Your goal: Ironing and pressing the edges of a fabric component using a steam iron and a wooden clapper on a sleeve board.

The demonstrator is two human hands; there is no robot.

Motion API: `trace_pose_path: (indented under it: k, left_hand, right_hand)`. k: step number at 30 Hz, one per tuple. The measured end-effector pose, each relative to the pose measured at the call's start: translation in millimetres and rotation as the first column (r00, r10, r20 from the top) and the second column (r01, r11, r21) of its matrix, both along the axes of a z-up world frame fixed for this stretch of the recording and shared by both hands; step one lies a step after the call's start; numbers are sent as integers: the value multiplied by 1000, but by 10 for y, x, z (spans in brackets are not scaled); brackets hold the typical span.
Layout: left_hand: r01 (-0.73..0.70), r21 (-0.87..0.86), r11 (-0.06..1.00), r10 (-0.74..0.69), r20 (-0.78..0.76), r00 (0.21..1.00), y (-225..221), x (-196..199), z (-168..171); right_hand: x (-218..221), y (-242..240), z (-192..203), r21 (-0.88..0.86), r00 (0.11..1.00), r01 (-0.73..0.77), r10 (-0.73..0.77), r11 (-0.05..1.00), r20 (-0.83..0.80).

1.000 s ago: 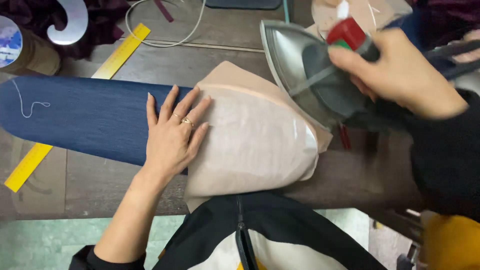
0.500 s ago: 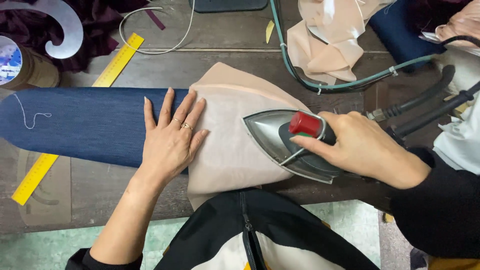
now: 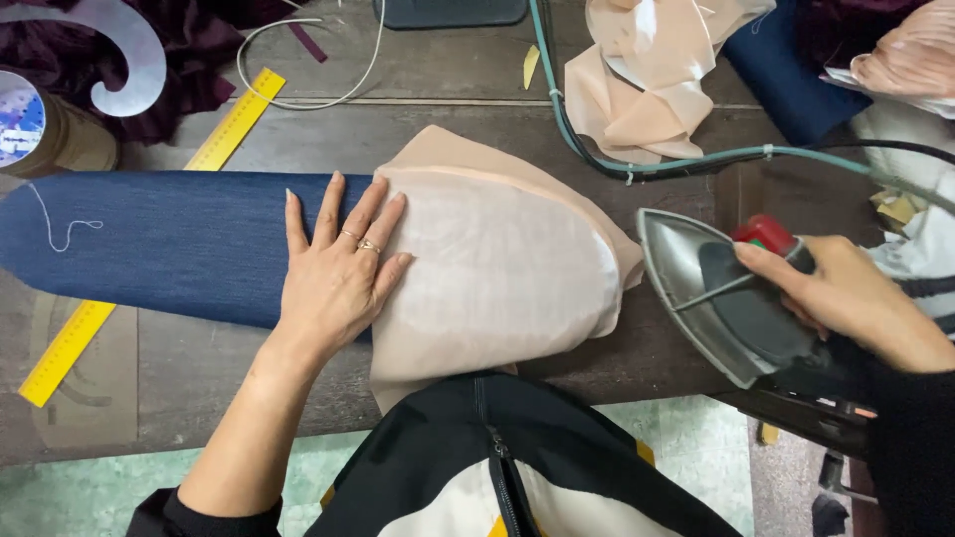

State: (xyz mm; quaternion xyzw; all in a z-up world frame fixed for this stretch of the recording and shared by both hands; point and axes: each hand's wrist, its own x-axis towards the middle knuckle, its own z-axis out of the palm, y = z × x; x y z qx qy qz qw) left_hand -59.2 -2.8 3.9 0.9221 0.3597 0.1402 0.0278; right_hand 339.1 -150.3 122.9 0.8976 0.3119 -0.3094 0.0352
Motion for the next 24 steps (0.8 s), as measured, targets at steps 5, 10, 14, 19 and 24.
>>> trace_pose_path:
  k: [5,10,14,19,24]
  left_hand:
    - [7,-51,999,-5,40,999,28,-25,-28]
    - [-2,-90,996,8,71,997,82,-64,-23]
    - [15,-5,1000,-15,70,997,137,-95,-8]
    - [3,-11,1000,-3,85,996,143,-91,-62]
    - [-19,-3,1000,19,82,996,136,-72,-90]
  right_hand:
    - [173,-188,-80,86,999,-15,12,996,31]
    - [-106,29,82,154,967,-252,241,955,82]
    - [-870,483,460,50,907,-418,414,907,74]
    - [-1347,792,479,39,737,-676,675,736,34]
    - [-1608,840,474,-162,582,-805,813,570,-33]
